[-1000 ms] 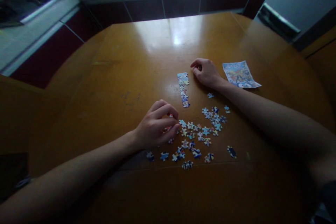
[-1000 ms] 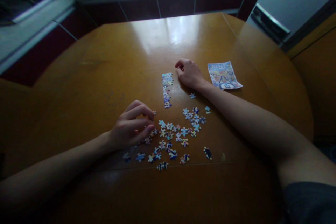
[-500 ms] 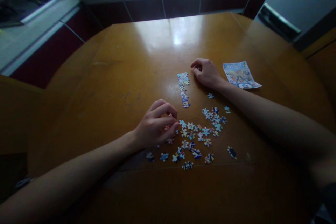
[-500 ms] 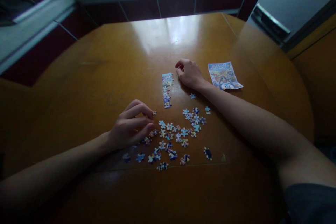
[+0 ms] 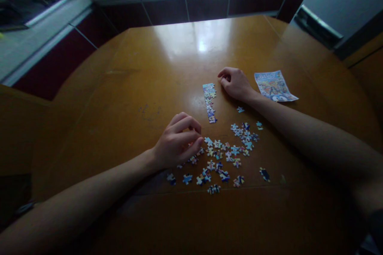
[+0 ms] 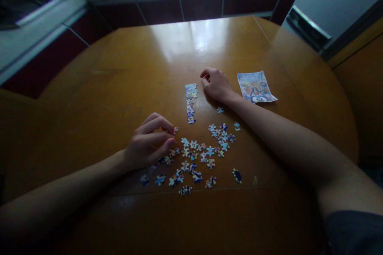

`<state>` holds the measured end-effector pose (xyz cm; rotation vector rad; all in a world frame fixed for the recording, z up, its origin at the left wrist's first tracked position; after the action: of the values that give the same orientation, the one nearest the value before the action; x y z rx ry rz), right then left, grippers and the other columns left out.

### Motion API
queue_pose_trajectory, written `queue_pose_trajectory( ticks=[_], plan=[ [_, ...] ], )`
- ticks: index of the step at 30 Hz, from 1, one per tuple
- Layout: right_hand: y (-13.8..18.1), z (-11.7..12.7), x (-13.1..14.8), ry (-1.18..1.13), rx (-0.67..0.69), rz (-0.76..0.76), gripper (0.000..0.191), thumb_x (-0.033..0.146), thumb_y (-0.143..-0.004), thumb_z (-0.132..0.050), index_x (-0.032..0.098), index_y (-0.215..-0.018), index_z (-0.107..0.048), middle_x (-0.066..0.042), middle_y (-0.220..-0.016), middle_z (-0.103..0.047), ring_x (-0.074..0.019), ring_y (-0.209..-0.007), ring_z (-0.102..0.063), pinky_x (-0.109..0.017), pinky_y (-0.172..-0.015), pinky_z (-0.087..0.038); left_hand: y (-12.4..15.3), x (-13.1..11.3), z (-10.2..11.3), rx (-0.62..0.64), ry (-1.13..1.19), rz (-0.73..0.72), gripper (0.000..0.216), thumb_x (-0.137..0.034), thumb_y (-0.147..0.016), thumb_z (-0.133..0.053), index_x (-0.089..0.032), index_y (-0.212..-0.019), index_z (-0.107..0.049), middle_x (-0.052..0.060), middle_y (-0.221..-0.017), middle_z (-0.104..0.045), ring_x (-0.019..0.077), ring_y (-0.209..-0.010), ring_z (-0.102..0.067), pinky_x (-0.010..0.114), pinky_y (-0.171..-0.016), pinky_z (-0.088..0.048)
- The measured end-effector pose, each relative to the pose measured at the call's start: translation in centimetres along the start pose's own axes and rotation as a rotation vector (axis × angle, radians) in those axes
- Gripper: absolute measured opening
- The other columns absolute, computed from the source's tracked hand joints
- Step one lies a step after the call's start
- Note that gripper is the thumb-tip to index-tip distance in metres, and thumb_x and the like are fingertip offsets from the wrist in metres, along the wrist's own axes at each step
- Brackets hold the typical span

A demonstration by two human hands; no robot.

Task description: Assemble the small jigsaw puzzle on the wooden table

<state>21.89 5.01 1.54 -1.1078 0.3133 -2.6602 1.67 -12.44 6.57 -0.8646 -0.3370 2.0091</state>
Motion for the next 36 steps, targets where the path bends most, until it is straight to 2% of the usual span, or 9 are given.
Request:
queue_pose_trajectory(
  ticks=[9, 13, 17, 20, 25, 29, 36],
  plan=[
    [-0.1, 0.0, -0.1, 0.002, -0.009, 0.007, 0.022, 0.021, -0.084, -0.057, 0.020, -0.099, -0.074, -0.009, -0.091, -0.073, -0.0250, -0.084, -0.065, -0.041, -0.080, -0.051, -0.1, -0.1, -0.1, 0.030, 0.009, -0.013, 0.014, -0.017, -0.092, -0.062, -0.020, -0.079, -0.064, 0.004, -0.087, -0.063, 0.0175, -0.083, -0.054, 0.034, -0.078, -0.045],
    [0.0, -0.1, -0.1, 0.009, -0.011, 0.006, 0.021, 0.022, -0.084, -0.058, 0.021, -0.099, -0.073, -0.008, -0.092, -0.073, -0.0256, -0.085, -0.065, -0.041, -0.081, -0.051, 0.0, -1.0, -0.8, 0.163, -0.046, -0.123, 0.007, -0.020, -0.094, -0.062, -0.022, -0.097, -0.067, 0.003, -0.100, -0.073, 0.0196, -0.093, -0.060, 0.036, -0.085, -0.047],
    [0.0, -0.1, -0.1, 0.008, -0.012, 0.008, 0.020, 0.022, -0.086, -0.058, 0.021, -0.100, -0.073, -0.009, -0.094, -0.073, -0.0256, -0.087, -0.065, -0.040, -0.082, -0.049, 0.6, -2.2, -1.9, 0.300, -0.090, -0.270, 0.019, -0.025, -0.096, -0.064, -0.021, -0.115, -0.066, 0.005, -0.120, -0.073, 0.0220, -0.111, -0.062, 0.037, -0.096, -0.046],
    [-0.1, -0.2, -0.1, 0.015, 0.000, 0.009, 0.021, 0.021, -0.087, -0.057, 0.019, -0.102, -0.072, -0.009, -0.095, -0.073, -0.0240, -0.087, -0.064, -0.037, -0.080, -0.048, 0.9, -2.5, -2.4, 0.365, -0.095, -0.315, 0.026, -0.029, -0.098, -0.061, -0.020, -0.123, -0.065, 0.007, -0.128, -0.070, 0.0229, -0.120, -0.061, 0.039, -0.105, -0.042],
    [-0.2, -0.4, -0.1, 0.032, 0.002, 0.032, 0.023, 0.018, -0.088, -0.055, 0.016, -0.104, -0.072, -0.008, -0.095, -0.072, -0.0216, -0.085, -0.064, -0.034, -0.078, -0.046, 1.0, -2.5, -2.5, 0.405, -0.143, -0.319, 0.032, -0.029, -0.097, -0.064, -0.024, -0.129, -0.064, 0.005, -0.130, -0.069, 0.0237, -0.122, -0.060, 0.039, -0.110, -0.037],
    [-0.3, -0.5, -0.1, 0.035, 0.013, 0.021, 0.024, 0.018, -0.089, -0.054, 0.017, -0.105, -0.071, -0.008, -0.097, -0.072, -0.0210, -0.087, -0.063, -0.033, -0.080, -0.046, 1.1, -2.6, -2.5, 0.405, -0.135, -0.334, 0.031, -0.030, -0.100, -0.061, -0.022, -0.129, -0.065, 0.004, -0.132, -0.069, 0.0249, -0.120, -0.060, 0.041, -0.113, -0.033],
    [-0.4, -0.5, 0.2, 0.037, 0.018, 0.032, 0.023, 0.018, -0.091, -0.053, 0.016, -0.106, -0.070, -0.008, -0.099, -0.073, -0.0202, -0.089, -0.063, -0.033, -0.081, -0.045, 1.0, -2.8, -2.6, 0.414, -0.129, -0.362, 0.029, -0.023, -0.098, -0.060, -0.022, -0.126, -0.067, 0.003, -0.130, -0.070, 0.0239, -0.117, -0.061, 0.040, -0.110, -0.036]
  ],
)
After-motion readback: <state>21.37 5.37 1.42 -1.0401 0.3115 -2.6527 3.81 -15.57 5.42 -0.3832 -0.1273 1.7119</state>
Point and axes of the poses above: each hand's wrist, its own y-axis away from the middle knuckle, its own z-axis out of the back of the hand, x = y × z, the point moved 6 cm from there along -y, towards the middle knuckle
